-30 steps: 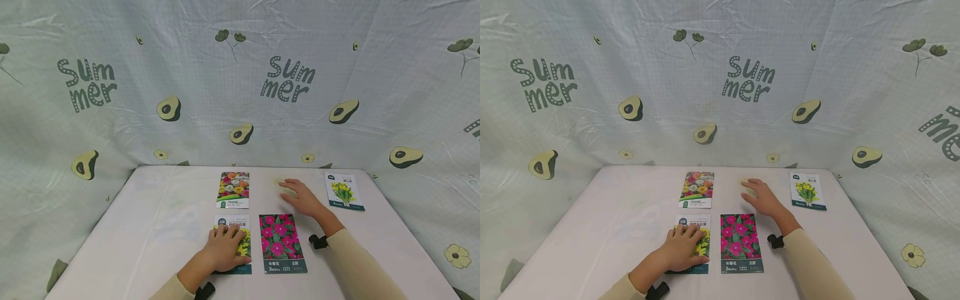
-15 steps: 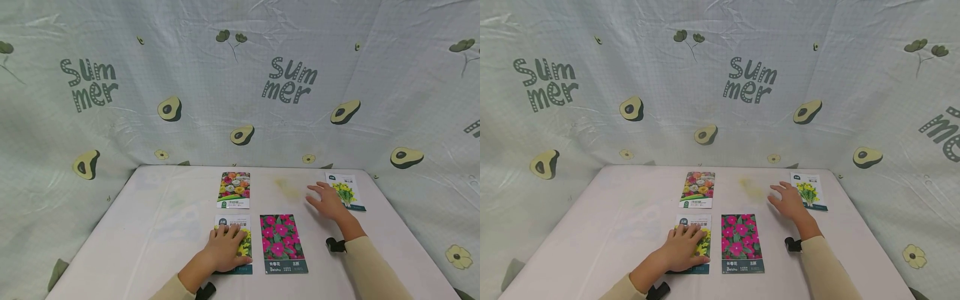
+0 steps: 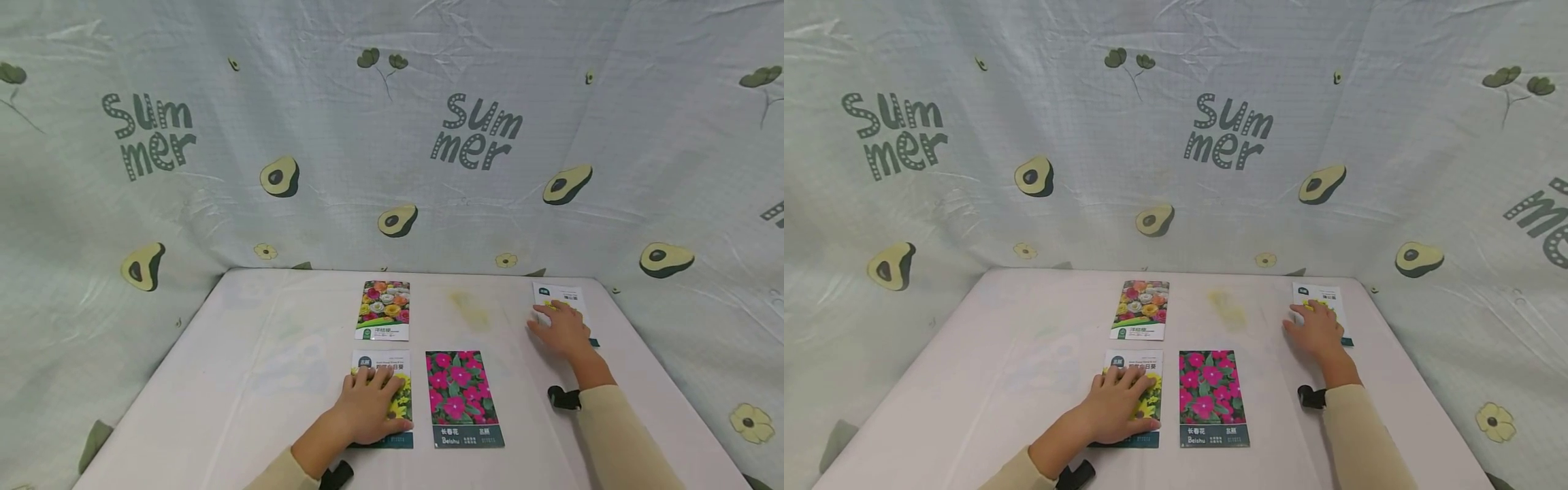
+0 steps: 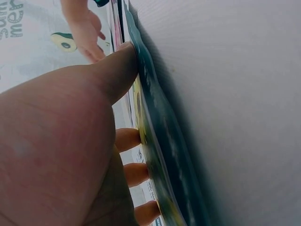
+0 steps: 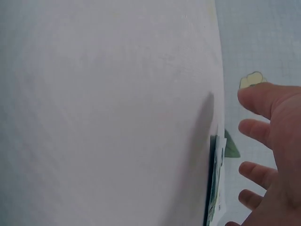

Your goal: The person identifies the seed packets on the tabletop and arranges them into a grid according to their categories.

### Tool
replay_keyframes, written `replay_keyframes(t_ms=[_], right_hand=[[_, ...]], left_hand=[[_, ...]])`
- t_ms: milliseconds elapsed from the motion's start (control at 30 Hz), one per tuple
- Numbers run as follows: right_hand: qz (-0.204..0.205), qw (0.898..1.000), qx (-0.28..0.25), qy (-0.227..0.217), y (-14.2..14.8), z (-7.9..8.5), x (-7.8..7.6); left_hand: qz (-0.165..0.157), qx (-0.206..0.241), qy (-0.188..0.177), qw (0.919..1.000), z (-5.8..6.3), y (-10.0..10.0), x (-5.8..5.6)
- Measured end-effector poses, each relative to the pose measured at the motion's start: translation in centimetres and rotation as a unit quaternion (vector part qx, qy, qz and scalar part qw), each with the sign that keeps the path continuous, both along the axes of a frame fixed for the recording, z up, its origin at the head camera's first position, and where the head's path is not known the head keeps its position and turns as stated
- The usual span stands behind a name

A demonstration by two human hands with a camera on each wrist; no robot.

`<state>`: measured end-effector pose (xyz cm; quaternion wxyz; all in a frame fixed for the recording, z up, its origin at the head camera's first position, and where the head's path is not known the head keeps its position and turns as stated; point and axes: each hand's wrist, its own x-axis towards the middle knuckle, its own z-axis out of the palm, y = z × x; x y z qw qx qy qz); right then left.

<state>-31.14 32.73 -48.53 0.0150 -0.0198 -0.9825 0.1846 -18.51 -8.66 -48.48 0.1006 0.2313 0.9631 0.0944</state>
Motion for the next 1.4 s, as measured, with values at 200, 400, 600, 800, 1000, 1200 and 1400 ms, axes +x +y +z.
replay_keyframes(t_ms=[200,400,600,800,1000,1200,1400], right_hand=[[-0.009,1.0,0.004,-0.025,1.4,-0.2,-0.5],[-0.001,0.999,0.008,-0.042,2.5,-1.0,-1.6],[0.0,0.997,0.018,-0.071,2.8,-1.2,-2.1],[0.0,0.996,0.037,-0.079,2.9,-0.5,-2.0],[-0.004,0.994,0.035,-0.1,3.0,0.1,-2.1],[-0.002,0.993,0.04,-0.111,3.0,0.2,-2.3],[0.003,0.993,0.046,-0.105,3.4,0.0,-2.5]], left_hand=[[-0.002,-0.004,0.006,1.0,-0.1,0.1,0.0],[0.002,-0.002,0.002,1.0,-0.2,0.1,0.0],[0.001,0.002,0.0,1.0,0.3,0.0,0.2],[0.0,0.005,0.002,1.0,0.3,0.0,0.3],[0.003,0.006,0.003,1.0,0.5,0.0,0.4],[0.007,0.006,0.002,1.0,0.6,0.0,0.4],[0.002,0.008,0.004,1.0,0.6,-0.1,0.3]])
